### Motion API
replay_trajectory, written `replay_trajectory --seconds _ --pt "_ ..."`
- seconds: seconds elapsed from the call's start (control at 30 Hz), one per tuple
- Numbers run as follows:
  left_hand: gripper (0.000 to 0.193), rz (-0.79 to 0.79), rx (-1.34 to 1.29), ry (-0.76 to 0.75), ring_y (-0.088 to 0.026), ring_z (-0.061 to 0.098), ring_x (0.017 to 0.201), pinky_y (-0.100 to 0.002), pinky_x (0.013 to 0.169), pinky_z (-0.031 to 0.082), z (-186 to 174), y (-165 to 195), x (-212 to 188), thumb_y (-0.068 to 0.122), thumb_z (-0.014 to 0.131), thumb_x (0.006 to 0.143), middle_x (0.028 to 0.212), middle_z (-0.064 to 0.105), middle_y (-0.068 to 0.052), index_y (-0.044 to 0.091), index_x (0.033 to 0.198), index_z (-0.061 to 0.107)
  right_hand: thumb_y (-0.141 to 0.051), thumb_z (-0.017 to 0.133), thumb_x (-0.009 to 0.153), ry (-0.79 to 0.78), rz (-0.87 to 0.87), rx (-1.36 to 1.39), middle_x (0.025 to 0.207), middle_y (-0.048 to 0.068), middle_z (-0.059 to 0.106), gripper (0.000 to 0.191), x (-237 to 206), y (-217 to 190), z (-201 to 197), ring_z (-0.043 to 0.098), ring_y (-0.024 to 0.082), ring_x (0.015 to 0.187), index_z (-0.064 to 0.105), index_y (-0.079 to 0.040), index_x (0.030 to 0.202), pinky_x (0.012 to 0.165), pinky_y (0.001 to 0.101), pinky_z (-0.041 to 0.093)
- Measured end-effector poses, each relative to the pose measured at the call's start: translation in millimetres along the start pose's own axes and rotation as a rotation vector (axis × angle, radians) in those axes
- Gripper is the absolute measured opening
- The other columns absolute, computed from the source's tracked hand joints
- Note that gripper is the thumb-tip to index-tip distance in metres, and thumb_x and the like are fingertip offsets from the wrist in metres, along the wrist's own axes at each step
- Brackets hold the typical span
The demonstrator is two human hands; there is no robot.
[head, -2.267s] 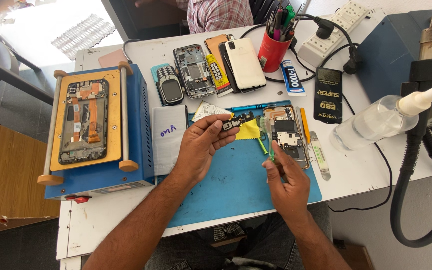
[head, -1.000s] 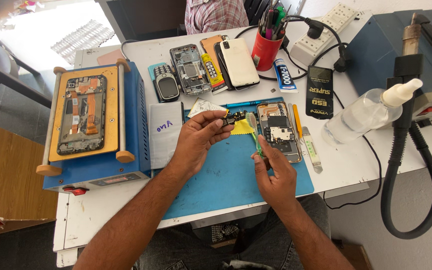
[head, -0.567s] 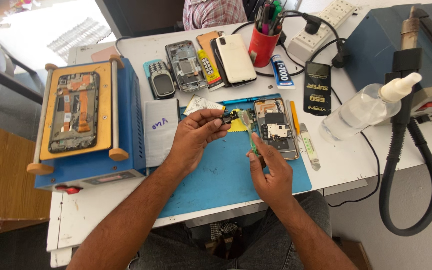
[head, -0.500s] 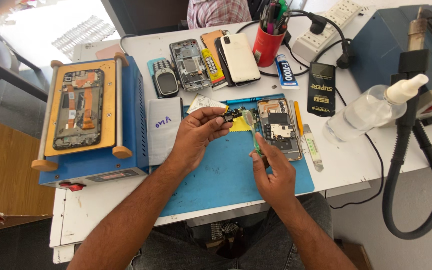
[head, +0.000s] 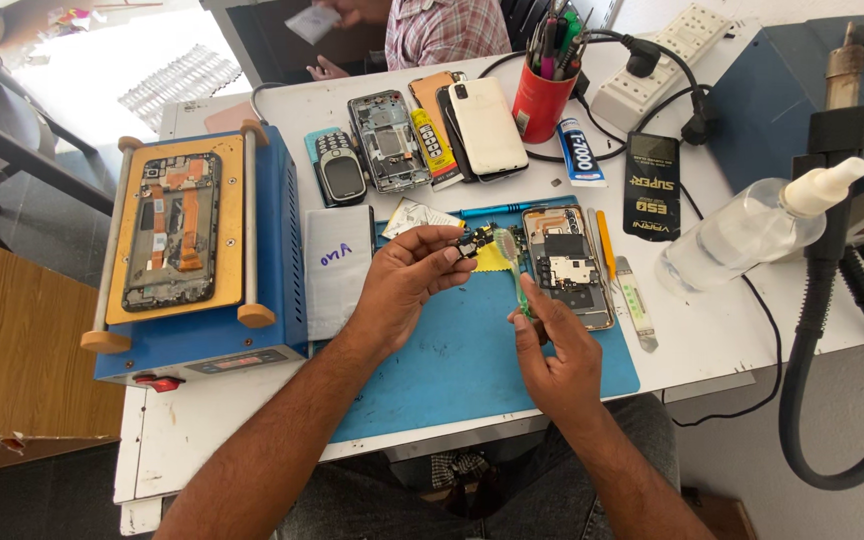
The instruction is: The person cleans a small phone component with a toothbrush over a yellow cloth, then uses a thin metal blade to pry along the edge of a phone, and finally peels the backing off a screen protector and aligns it onto the phone screen. Other disassembled phones and repair tools lie on the work mat around them.
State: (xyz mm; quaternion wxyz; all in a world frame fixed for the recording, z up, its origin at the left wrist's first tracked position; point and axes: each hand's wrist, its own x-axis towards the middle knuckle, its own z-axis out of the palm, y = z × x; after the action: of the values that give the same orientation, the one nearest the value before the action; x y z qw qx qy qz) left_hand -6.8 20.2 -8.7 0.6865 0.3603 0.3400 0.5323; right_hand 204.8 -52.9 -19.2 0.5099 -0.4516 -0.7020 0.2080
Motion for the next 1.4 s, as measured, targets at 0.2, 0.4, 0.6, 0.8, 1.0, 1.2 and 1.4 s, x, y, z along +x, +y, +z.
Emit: replay_trajectory --seconds 0.2,0.4,0.6,0.8,1.0,1.2,1.4 --pt "0.028 -0.013 0.028 -0.005 -0.019 0.074 0.100 -0.031 0.090 0.063 0.8 1.3 -0.3 0.007 0.066 0.098 0.107 0.071 -0.012 -0.002 0.124 0.065 -0.004 0.063 0.102 -0.011 -0.008 -0.009 0.104 0.010 0.074 0.044 0.0 1.8 0.1 0.072 0.011 0.090 0.057 -0.006 0.145 0.070 0.0245 0.059" --pt "0.029 -0.010 0.049 -0.022 -0.019 0.074 0.100 -0.032 0.090 0.064 2.4 1.4 -0.2 0.008 0.066 0.098 0.108 0.073 -0.013 -0.003 0.125 0.066 -0.005 0.064 0.101 -0.023 0.024 -0.027 0.101 0.009 0.074 0.044 -0.1 3.3 -0.1 0.073 0.011 0.086 0.058 -0.007 0.145 0.066 0.0248 0.058" --pt "0.032 -0.022 0.054 -0.027 -0.020 0.075 0.101 -0.032 0.090 0.064 1.9 -0.2 0.6 0.010 0.065 0.100 0.111 0.074 -0.018 -0.004 0.128 0.067 -0.005 0.063 0.102 -0.029 -0.013 -0.012 0.108 0.012 0.073 0.043 0.7 3.8 -0.4 0.073 0.011 0.092 0.057 -0.006 0.145 0.070 0.0251 0.059" --pt "0.031 -0.025 0.056 -0.019 -0.020 0.075 0.102 -0.032 0.090 0.064 0.0 -1.2 2.3 0.011 0.062 0.101 0.113 0.074 -0.017 -0.004 0.128 0.066 -0.006 0.064 0.101 -0.036 0.008 -0.028 0.106 0.011 0.075 0.043 0.6 3.7 -0.6 0.073 0.010 0.086 0.058 -0.006 0.144 0.067 0.0250 0.058" --pt "0.031 0.011 0.031 -0.038 -0.021 0.075 0.104 -0.032 0.090 0.064 -2.1 0.5 0.2 0.014 0.058 0.104 0.116 0.073 -0.017 -0.004 0.128 0.065 -0.006 0.064 0.101 -0.028 0.044 -0.048 0.101 0.010 0.075 0.041 1.0 2.5 0.1 0.070 0.009 0.077 0.060 -0.006 0.142 0.063 0.0246 0.056" --pt "0.030 0.047 0.012 -0.054 -0.022 0.074 0.107 -0.032 0.092 0.064 -1.8 1.6 1.0 0.012 0.059 0.103 0.118 0.073 -0.018 -0.005 0.128 0.066 -0.007 0.063 0.102 -0.018 0.062 -0.055 0.099 0.009 0.075 0.041 2.5 2.7 0.1 0.069 0.007 0.076 0.060 -0.006 0.143 0.061 0.0230 0.056" --pt "0.031 0.029 0.025 -0.044 -0.022 0.074 0.107 -0.032 0.092 0.064 -0.7 1.7 0.0 0.011 0.059 0.103 0.118 0.073 -0.018 -0.004 0.128 0.065 -0.007 0.063 0.103 -0.003 0.030 -0.065 0.101 0.009 0.075 0.041 1.8 3.5 0.2 0.071 0.008 0.081 0.060 -0.006 0.143 0.064 0.0228 0.057"
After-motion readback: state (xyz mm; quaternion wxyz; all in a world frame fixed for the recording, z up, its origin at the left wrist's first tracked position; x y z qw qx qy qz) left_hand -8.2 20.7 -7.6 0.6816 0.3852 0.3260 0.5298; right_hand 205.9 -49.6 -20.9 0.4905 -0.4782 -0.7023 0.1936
